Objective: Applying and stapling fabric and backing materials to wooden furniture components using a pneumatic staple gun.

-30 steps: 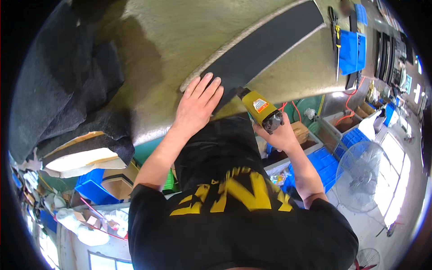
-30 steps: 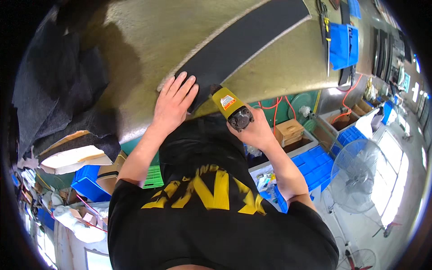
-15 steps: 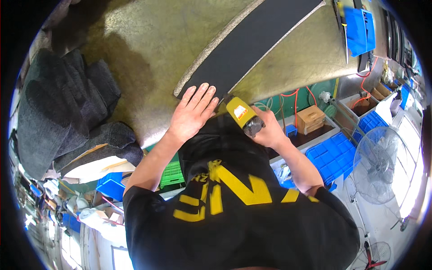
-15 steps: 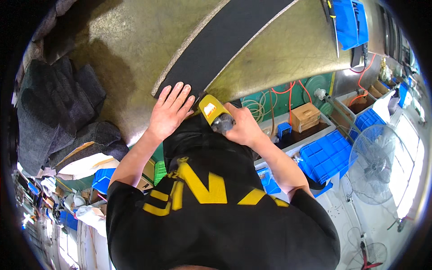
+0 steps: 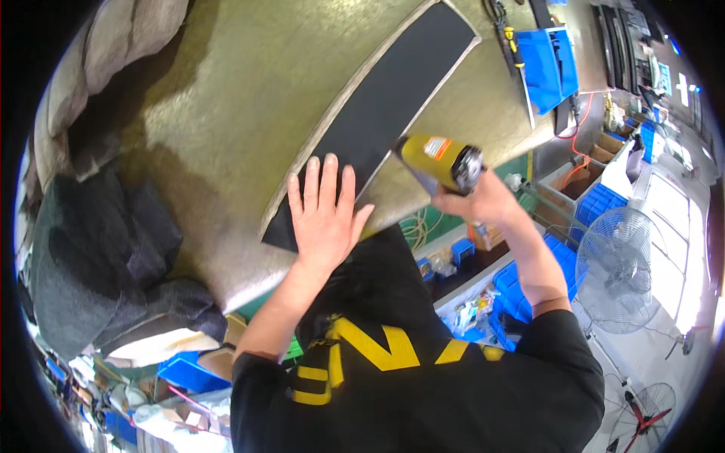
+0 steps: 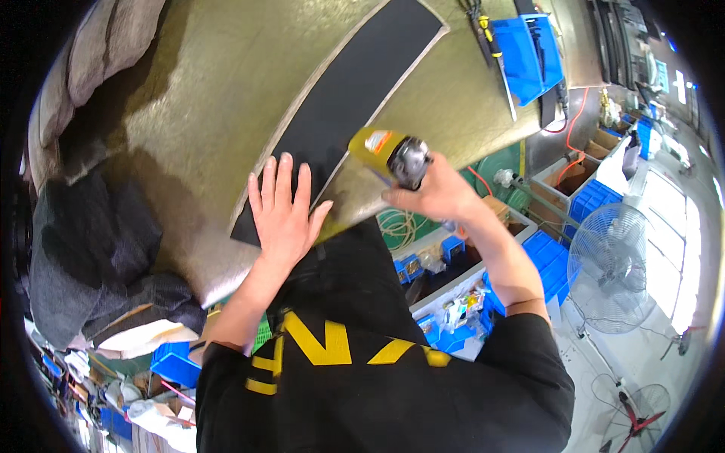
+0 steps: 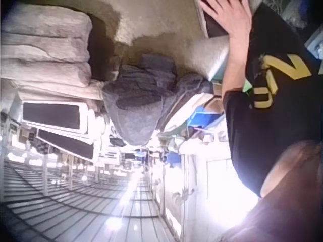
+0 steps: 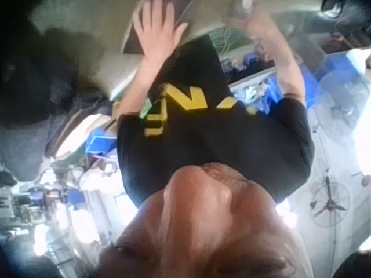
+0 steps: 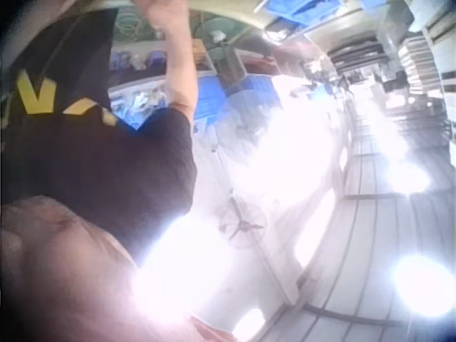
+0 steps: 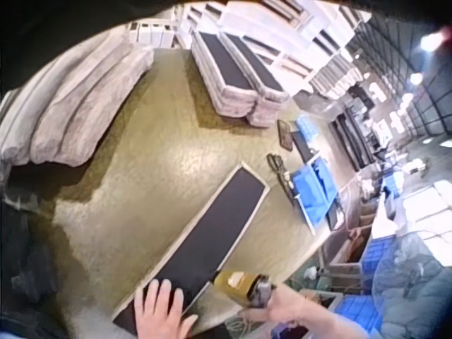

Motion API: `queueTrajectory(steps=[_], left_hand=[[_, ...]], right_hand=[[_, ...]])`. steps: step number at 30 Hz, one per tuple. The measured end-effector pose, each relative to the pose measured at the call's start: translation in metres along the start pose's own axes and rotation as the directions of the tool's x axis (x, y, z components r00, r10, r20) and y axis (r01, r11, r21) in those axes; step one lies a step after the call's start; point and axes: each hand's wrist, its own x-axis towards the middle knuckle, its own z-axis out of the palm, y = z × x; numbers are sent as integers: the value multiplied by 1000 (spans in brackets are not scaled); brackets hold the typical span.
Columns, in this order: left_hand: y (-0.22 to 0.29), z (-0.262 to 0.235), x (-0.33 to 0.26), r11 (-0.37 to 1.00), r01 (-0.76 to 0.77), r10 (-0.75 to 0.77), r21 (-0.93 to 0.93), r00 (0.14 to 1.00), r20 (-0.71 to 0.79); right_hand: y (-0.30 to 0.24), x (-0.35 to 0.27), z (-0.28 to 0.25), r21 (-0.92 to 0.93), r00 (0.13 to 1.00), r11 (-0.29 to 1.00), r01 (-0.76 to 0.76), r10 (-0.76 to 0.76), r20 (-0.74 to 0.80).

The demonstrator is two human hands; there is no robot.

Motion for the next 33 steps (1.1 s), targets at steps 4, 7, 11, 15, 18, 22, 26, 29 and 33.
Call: queueTrajectory(steps=[4, 7, 11, 15, 18, 22, 26, 29, 33], left_hand=[[15, 19, 43, 974, 213, -217, 82, 975, 43], [10, 42, 45, 962, 238, -247, 131, 968, 53], [11, 47, 45, 957, 248, -255, 152, 966, 29], [11, 48, 44, 957, 242, -249, 157, 968, 26], [10, 49, 44, 962, 228, -231, 149, 973, 1], [10, 47, 45, 959, 241, -245, 151, 970, 8], [11, 47, 46, 962, 236, -238, 140, 971, 2], [10, 47, 47, 964, 234, -234, 127, 972, -18], [10, 47, 46, 965, 234, -235, 117, 972, -5]], right_hand=[[-52, 32, -62, 63, 978, 998, 25, -11, -207], [-46, 79, -105, -16, 955, 996, 88, -89, -282], [-36, 121, -135, -9, 951, 992, 127, -124, -282], [-32, 139, -144, 46, 954, 990, 130, -113, -276], [-32, 143, -147, -10, 958, 996, 83, -83, -273], [-42, 138, -140, -98, 964, 994, 43, -67, -256], [-49, 127, -122, -40, 974, 999, 34, -42, -222], [-53, 120, -118, -89, 969, 996, -23, 0, -247], [-52, 115, -102, -92, 977, 996, -12, -8, -214]])
